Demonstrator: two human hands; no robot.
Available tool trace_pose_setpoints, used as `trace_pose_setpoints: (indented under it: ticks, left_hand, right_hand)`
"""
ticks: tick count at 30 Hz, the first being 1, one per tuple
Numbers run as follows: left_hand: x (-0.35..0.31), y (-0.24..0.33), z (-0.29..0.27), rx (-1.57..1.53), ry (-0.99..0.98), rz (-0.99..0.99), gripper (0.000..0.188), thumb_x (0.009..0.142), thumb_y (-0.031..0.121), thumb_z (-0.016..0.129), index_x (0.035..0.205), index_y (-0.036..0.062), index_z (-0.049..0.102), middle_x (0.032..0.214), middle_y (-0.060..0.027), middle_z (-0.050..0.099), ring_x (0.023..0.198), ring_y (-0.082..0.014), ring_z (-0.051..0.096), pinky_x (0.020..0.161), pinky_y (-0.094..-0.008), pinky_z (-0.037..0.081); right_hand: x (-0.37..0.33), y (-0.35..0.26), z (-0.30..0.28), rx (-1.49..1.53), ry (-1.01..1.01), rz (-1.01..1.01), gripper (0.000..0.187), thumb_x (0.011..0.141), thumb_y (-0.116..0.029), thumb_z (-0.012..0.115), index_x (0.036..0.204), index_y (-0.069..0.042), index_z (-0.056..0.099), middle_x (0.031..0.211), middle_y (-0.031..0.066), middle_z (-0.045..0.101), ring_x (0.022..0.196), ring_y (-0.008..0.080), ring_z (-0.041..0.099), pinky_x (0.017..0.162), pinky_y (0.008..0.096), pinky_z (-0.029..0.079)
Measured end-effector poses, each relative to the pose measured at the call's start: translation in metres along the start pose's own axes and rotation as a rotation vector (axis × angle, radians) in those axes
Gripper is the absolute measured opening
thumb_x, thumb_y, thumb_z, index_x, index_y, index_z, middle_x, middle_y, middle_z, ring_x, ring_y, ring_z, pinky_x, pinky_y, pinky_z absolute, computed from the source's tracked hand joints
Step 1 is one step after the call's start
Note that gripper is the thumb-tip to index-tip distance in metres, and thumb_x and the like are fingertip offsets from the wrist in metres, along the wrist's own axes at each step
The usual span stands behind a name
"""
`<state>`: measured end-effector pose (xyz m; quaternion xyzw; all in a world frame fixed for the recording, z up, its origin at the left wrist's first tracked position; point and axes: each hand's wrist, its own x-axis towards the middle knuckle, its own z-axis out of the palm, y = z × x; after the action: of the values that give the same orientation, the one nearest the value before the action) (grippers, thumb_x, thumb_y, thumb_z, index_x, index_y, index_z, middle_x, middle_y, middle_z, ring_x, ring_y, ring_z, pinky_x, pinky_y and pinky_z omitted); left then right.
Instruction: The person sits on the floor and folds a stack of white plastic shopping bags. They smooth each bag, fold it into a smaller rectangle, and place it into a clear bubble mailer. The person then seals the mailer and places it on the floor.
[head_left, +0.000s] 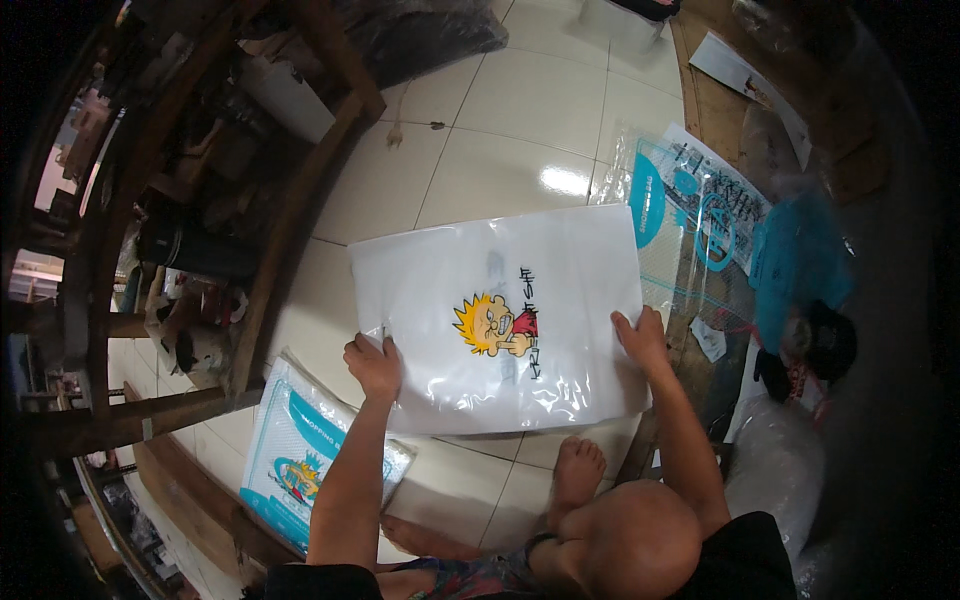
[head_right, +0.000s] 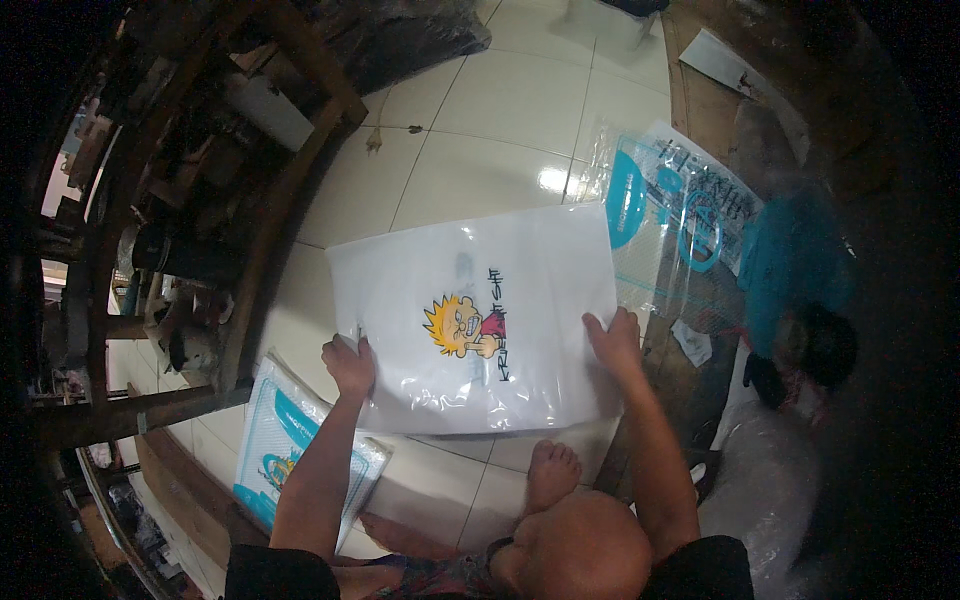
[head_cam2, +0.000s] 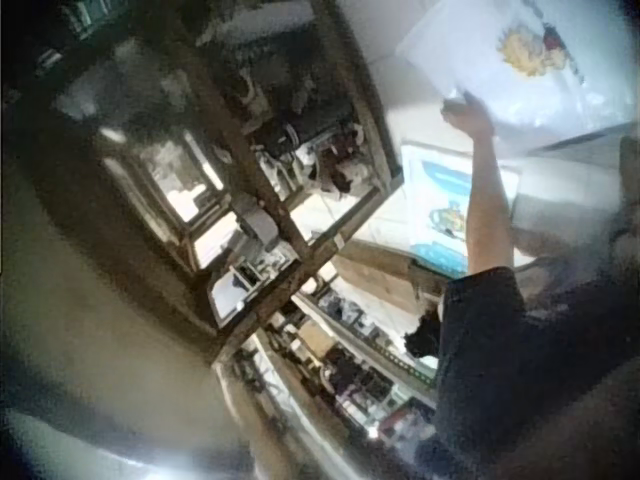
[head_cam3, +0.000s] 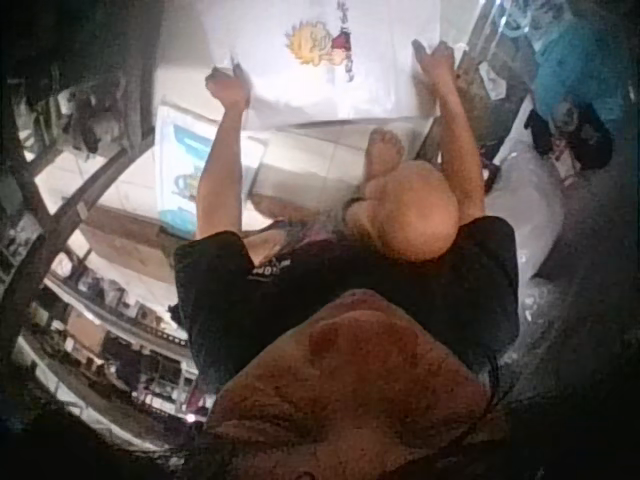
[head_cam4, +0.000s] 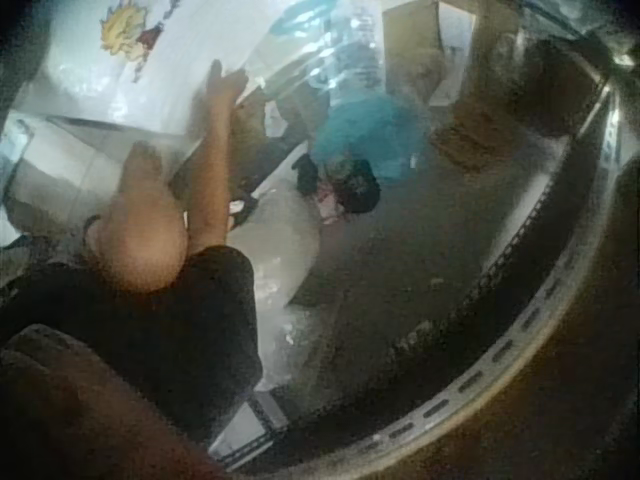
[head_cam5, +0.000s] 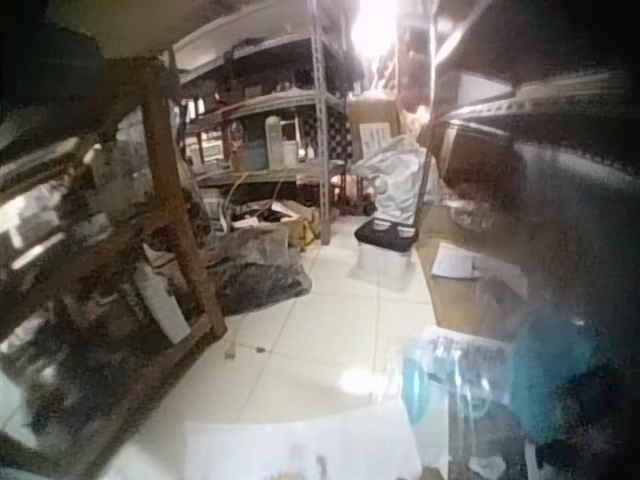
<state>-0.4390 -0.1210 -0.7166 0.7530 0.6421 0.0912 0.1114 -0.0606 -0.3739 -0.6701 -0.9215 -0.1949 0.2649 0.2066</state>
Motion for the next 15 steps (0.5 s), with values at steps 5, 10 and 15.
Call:
trace_pose_setpoints:
  ticks: [5,10,15]
  left_hand:
    - [-0.008,-0.003,0.012,0.007,0.149,0.067,0.056,0.086,0.023,0.065,0.127,-0.0097,0.044,0.110,-0.0265,0.050,0.104,-0.0421,0.048,0.087,-0.0537,0.041]
    - [-0.012,0.002,0.013,0.058,0.240,0.049,0.055,0.087,0.021,0.064,0.128,-0.0094,0.044,0.110,-0.0248,0.050,0.103,-0.0408,0.047,0.086,-0.0535,0.040]
    - [-0.012,0.004,0.012,0.016,0.193,0.049,0.057,0.089,0.022,0.062,0.132,-0.0095,0.042,0.113,-0.0255,0.050,0.105,-0.0415,0.047,0.088,-0.0528,0.039]
  right_hand:
    - [-0.013,0.014,0.012,-0.026,0.186,-0.203,0.081,0.087,-0.040,0.068,0.142,0.008,0.034,0.142,0.0331,0.039,0.133,0.0467,0.037,0.111,0.0508,0.030]
    - [-0.091,0.005,0.009,-0.517,0.033,-0.701,0.085,0.090,-0.047,0.061,0.148,0.004,0.027,0.152,0.0332,0.024,0.144,0.0482,0.019,0.115,0.0635,0.013]
    - [-0.084,0.037,0.036,-0.485,-0.001,-0.659,0.089,0.090,-0.060,0.053,0.149,0.001,0.026,0.155,0.0330,0.017,0.145,0.0495,0.014,0.114,0.0660,0.008]
